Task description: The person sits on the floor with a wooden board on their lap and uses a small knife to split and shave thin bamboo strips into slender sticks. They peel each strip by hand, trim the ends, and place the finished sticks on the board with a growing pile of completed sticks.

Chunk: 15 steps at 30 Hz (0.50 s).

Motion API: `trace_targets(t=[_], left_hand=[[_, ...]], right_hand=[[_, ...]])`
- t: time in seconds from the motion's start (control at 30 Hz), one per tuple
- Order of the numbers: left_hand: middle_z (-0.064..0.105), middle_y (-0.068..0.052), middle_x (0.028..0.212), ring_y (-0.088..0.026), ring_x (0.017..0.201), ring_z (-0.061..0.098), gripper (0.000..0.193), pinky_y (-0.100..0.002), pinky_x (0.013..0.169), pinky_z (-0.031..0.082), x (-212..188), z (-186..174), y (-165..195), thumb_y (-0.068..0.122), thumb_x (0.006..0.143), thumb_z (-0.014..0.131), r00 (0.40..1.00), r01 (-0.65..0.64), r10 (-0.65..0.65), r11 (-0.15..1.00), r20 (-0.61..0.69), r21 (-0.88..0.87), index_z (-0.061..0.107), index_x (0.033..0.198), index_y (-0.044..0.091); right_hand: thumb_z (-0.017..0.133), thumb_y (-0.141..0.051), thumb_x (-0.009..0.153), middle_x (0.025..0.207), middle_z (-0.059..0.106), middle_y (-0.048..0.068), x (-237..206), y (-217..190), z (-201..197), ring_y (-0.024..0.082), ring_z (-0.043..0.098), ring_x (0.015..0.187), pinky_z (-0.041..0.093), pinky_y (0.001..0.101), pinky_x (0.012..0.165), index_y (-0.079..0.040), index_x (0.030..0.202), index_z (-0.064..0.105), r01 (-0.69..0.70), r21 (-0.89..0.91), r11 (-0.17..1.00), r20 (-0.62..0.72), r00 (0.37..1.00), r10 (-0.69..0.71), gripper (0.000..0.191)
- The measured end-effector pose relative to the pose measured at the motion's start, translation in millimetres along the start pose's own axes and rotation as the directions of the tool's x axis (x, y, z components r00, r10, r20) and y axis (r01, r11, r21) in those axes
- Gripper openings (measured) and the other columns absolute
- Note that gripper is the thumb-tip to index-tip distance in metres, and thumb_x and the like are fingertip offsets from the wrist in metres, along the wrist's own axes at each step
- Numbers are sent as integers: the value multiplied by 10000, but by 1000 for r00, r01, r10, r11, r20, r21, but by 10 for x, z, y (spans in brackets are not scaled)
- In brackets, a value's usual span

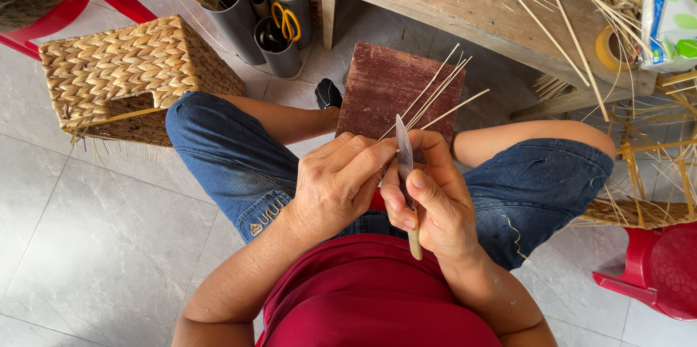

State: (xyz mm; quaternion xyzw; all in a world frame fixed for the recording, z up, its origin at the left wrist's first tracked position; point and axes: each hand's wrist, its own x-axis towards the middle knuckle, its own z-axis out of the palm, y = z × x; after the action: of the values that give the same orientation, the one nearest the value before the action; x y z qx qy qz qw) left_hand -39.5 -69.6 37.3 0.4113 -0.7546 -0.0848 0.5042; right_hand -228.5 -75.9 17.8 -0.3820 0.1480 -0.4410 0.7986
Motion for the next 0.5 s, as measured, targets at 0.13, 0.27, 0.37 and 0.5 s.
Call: trace_targets(t=[0.13, 0.27, 0.37, 0.5], left_hand=[[673, -54, 912, -230, 796, 675, 290, -338, 709, 542, -22, 19, -21, -18, 893, 761, 998, 52, -53, 997, -16, -54, 657, 1154, 52], [666, -56, 892, -225, 784, 679, 227, -333, 702, 536, -38, 53, -46, -3, 920, 765, 993, 109, -114, 988, -39, -113, 659, 1112, 55], [668, -46, 877, -224, 767, 675, 206, -338, 689, 532, -47, 65, -55, 4, 922, 773, 990, 133, -138, 986, -41, -101, 665, 1091, 54], [684, -76, 951, -260, 826, 666, 189, -360, 734, 539, -43, 44, -91, -4, 920, 760, 997, 76, -79, 988, -21, -135, 650, 1069, 36]], right_hand=[[549, -227, 1121, 879, 590, 138, 29, 6, -28, 87, 439, 612, 392, 206, 534, -102, 1448, 417, -24, -16, 1000, -1, 1000, 24, 374], [544, -226, 1118, 866, 590, 138, 68, 28, -55, 78, 429, 602, 376, 190, 528, -110, 1455, 407, -58, -6, 998, 3, 998, 58, 382], [544, -225, 1111, 867, 594, 144, 82, 36, -63, 73, 421, 600, 373, 192, 531, -115, 1460, 401, -68, -10, 998, -22, 997, 68, 392], [556, -222, 1110, 856, 588, 130, 49, 3, -54, 76, 422, 584, 370, 192, 513, -112, 1454, 407, -58, -10, 998, -2, 998, 58, 391]])
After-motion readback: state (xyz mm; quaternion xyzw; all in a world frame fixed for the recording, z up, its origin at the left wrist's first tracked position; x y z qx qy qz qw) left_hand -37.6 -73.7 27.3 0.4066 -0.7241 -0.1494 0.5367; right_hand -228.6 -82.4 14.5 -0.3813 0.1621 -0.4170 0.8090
